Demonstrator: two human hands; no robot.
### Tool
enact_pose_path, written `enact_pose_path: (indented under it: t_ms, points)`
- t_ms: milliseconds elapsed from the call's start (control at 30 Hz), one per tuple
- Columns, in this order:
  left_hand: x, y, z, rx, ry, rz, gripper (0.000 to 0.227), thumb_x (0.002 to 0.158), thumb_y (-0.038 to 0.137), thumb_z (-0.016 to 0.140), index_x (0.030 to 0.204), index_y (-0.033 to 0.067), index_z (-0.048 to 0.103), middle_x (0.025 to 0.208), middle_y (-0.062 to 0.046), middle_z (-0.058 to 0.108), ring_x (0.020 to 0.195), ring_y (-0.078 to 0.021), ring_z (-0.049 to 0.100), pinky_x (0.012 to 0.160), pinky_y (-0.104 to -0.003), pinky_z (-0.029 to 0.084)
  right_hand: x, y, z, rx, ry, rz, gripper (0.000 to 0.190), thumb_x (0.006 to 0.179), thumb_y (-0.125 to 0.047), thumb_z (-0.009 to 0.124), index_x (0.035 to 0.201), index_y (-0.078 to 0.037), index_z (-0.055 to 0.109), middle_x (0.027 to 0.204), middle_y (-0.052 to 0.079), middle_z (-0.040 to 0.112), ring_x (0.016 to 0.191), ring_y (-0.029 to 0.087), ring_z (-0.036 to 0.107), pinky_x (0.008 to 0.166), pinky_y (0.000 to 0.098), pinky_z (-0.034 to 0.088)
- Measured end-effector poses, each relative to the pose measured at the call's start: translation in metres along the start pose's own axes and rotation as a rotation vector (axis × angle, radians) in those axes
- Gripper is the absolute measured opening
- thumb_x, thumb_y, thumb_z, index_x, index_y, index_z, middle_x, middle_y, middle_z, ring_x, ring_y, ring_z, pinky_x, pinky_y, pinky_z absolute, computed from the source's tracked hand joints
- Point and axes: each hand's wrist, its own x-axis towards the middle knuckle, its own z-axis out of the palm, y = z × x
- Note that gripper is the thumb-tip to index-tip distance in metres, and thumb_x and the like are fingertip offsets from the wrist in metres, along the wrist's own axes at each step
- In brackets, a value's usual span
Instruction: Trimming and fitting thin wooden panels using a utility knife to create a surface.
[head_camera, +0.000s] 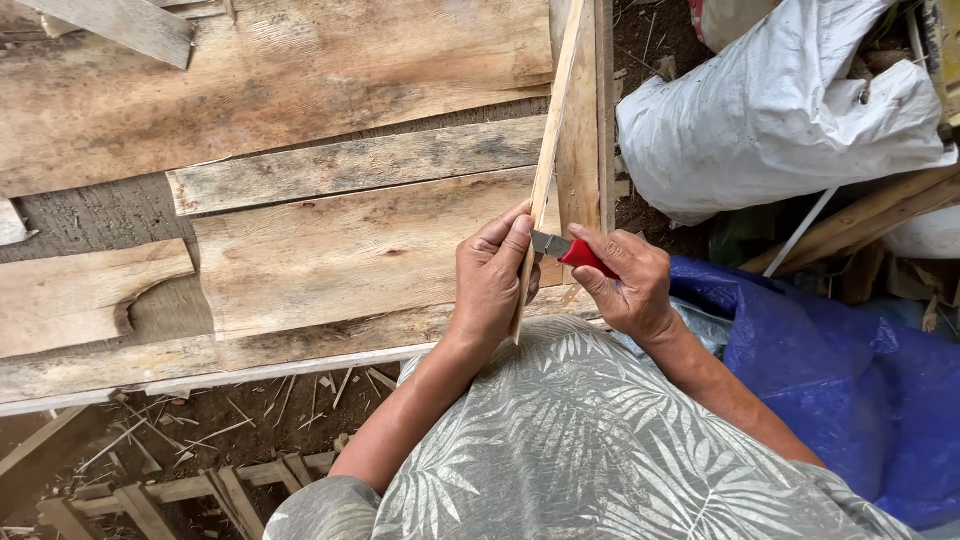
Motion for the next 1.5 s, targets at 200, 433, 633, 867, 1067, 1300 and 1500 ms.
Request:
enact_pose_path:
  t_ms: [200, 433, 633, 867, 1067, 1300, 1500]
  points:
    - [-0.006, 0.002, 0.003, 0.017, -0.040, 0.021, 0.030, 0.105, 0.014, 0.059, 0.130, -0.0013, 0.066, 0.057, -0.011, 0.052, 0.036, -0.0144, 0.051, 0.027, -0.026, 0.039, -0.003, -0.008, -0.002, 0.030, 0.067, -0.012, 0.042, 0.096, -0.037, 0.069, 0.125, -0.008, 0.077, 0.071, 0.013, 0.059, 0.055, 0.030, 0.058, 0.056, 0.0391, 0.051]
    - [-0.025, 0.006, 0.005, 0.042, -0.067, -0.015, 0.030, 0.104, 0.013, 0.060, 0.128, -0.0035, 0.067, 0.056, -0.011, 0.055, 0.036, -0.0131, 0.054, 0.029, -0.023, 0.041, -0.017, 0.011, -0.007, 0.016, 0.132, 0.032, 0.046, 0.099, -0.040, 0.066, 0.128, -0.006, 0.076, 0.077, 0.015, 0.066, 0.060, 0.027, 0.060, 0.058, 0.0392, 0.051]
    - [-0.036, -0.002, 0.007, 0.045, -0.085, -0.042, 0.029, 0.103, 0.012, 0.062, 0.126, -0.0041, 0.068, 0.056, -0.012, 0.057, 0.036, -0.0146, 0.056, 0.029, -0.025, 0.044, -0.026, 0.019, -0.040, -0.040, 0.183, 0.066, 0.046, 0.104, -0.037, 0.064, 0.131, -0.001, 0.073, 0.081, 0.019, 0.063, 0.066, 0.029, 0.062, 0.061, 0.0406, 0.049]
    - [-0.032, -0.002, 0.011, 0.022, -0.094, 0.015, 0.030, 0.103, 0.011, 0.060, 0.129, -0.0036, 0.067, 0.046, -0.012, 0.052, 0.032, -0.0154, 0.051, 0.029, -0.024, 0.038, -0.036, -0.019, -0.016, 0.031, 0.057, 0.002, 0.045, 0.091, -0.041, 0.072, 0.117, -0.006, 0.080, 0.072, 0.013, 0.065, 0.056, 0.032, 0.064, 0.055, 0.0406, 0.052]
    - [-0.029, -0.007, 0.015, 0.038, -0.119, 0.028, 0.029, 0.104, 0.012, 0.060, 0.128, -0.0015, 0.069, 0.045, -0.013, 0.053, 0.032, -0.0151, 0.051, 0.029, -0.025, 0.038, -0.033, -0.014, -0.023, -0.030, 0.092, -0.053, 0.047, 0.093, -0.041, 0.069, 0.121, -0.005, 0.079, 0.074, 0.013, 0.064, 0.056, 0.030, 0.061, 0.055, 0.0424, 0.051]
    - [-0.041, -0.015, 0.020, 0.026, -0.178, -0.053, 0.030, 0.103, 0.012, 0.061, 0.130, 0.0016, 0.068, 0.050, -0.012, 0.055, 0.035, -0.0155, 0.055, 0.031, -0.024, 0.042, -0.029, 0.004, -0.048, -0.044, 0.167, 0.010, 0.045, 0.101, -0.038, 0.064, 0.130, -0.004, 0.075, 0.080, 0.016, 0.063, 0.063, 0.028, 0.063, 0.057, 0.0396, 0.050]
    - [-0.036, -0.004, 0.027, 0.033, -0.155, -0.005, 0.032, 0.103, 0.011, 0.060, 0.132, -0.0012, 0.067, 0.050, -0.013, 0.056, 0.035, -0.0150, 0.055, 0.032, -0.023, 0.042, -0.031, -0.003, -0.039, -0.031, 0.078, -0.046, 0.048, 0.094, -0.046, 0.067, 0.120, -0.008, 0.079, 0.072, 0.011, 0.064, 0.055, 0.030, 0.063, 0.052, 0.0387, 0.051]
